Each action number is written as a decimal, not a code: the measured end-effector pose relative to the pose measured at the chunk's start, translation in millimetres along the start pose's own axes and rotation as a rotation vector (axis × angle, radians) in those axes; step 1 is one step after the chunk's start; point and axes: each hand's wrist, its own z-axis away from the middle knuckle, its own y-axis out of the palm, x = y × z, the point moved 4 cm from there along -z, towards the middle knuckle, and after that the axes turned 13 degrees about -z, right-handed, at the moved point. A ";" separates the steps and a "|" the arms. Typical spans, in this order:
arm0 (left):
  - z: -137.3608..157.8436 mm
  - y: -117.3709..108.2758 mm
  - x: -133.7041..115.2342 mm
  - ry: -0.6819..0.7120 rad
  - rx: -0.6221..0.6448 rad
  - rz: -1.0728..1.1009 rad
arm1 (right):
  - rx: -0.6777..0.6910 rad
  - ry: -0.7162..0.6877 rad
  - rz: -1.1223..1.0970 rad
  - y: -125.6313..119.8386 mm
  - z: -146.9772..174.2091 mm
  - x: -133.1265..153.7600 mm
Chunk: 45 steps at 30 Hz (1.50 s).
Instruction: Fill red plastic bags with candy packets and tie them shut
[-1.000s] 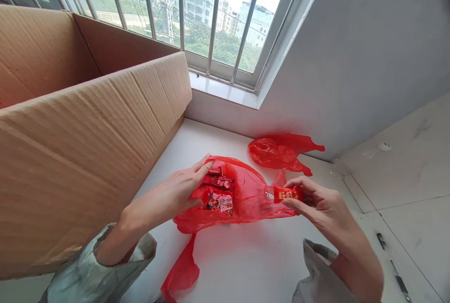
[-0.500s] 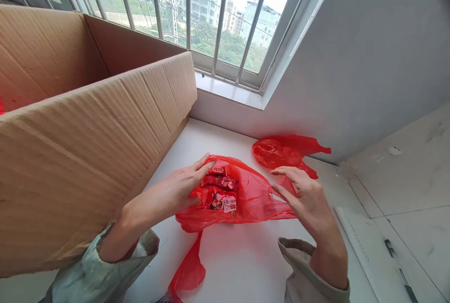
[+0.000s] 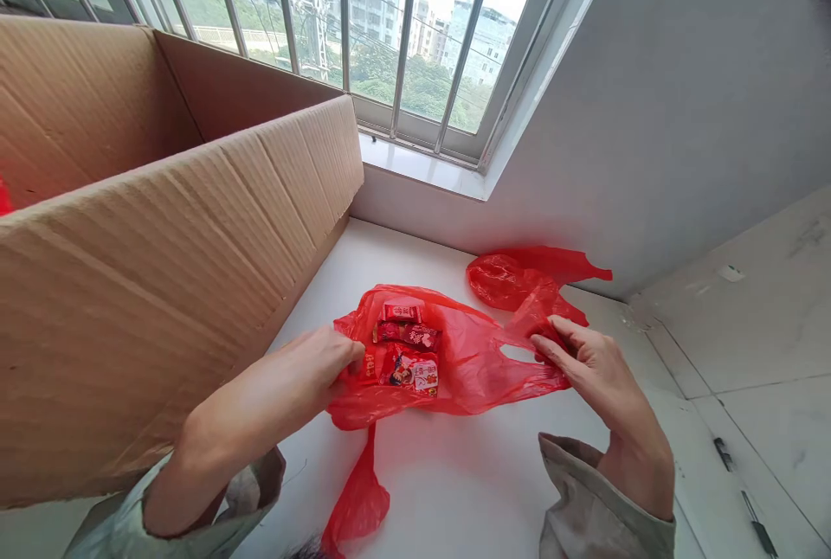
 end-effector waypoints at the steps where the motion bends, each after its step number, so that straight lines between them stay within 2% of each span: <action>1: -2.4 -6.6 -3.6 -0.004 -0.029 -0.021 | -0.065 -0.014 -0.086 -4.4 0.6 -1.0; 3: -8.8 -21.1 -8.6 -0.029 -0.124 -0.046 | -0.213 -0.052 -0.271 -13.4 1.7 -4.2; 6: -16.4 -40.8 -10.8 -0.135 -0.339 -0.018 | -0.403 -0.158 -0.475 -21.8 3.7 -4.2; 10: -13.8 -55.6 -16.6 -0.223 -0.607 0.074 | -0.534 -0.273 -0.621 -22.9 8.0 7.1; 13: -10.1 -60.1 -24.2 -0.231 -0.692 0.081 | -0.663 -0.359 -0.738 -25.1 13.6 14.3; 15: -11.1 -59.8 -26.9 -0.228 -0.677 0.059 | -0.725 -0.380 -0.781 -26.7 15.4 14.5; 18: -16.6 -52.2 -23.6 -0.199 -0.577 0.017 | -0.664 -0.329 -0.714 -26.1 12.2 11.1; 22: -22.0 -29.3 -19.4 0.025 -0.218 0.017 | -0.518 -0.275 -0.497 -24.0 9.5 8.7; 24: -19.3 -23.2 -20.4 0.090 -0.096 0.052 | -0.489 -0.251 -0.378 -24.2 12.1 9.8; 26: -16.4 -24.5 -22.5 0.076 -0.092 0.078 | -0.488 -0.248 -0.287 -25.1 17.5 13.7; 28: -15.7 -28.3 -24.8 0.019 -0.145 0.077 | -0.459 -0.262 -0.218 -24.4 24.7 21.2; 34: -24.7 -28.3 -29.2 -0.133 -0.238 0.022 | -0.186 -0.439 -0.028 -8.7 48.0 56.4; 37: -27.5 -29.2 -31.1 -0.126 -0.265 0.011 | -0.144 -0.476 0.037 -1.6 51.7 65.7; 39: -27.7 -30.6 -30.0 -0.103 -0.283 -0.003 | -0.155 -0.429 0.101 1.3 48.1 64.5; 42: -27.4 -30.8 -23.9 -0.085 -0.284 -0.042 | -0.194 -0.280 0.193 1.3 37.9 53.1; 45: -27.2 -31.2 -18.3 -0.073 -0.307 -0.081 | -0.341 -0.182 0.193 -7.3 31.0 41.1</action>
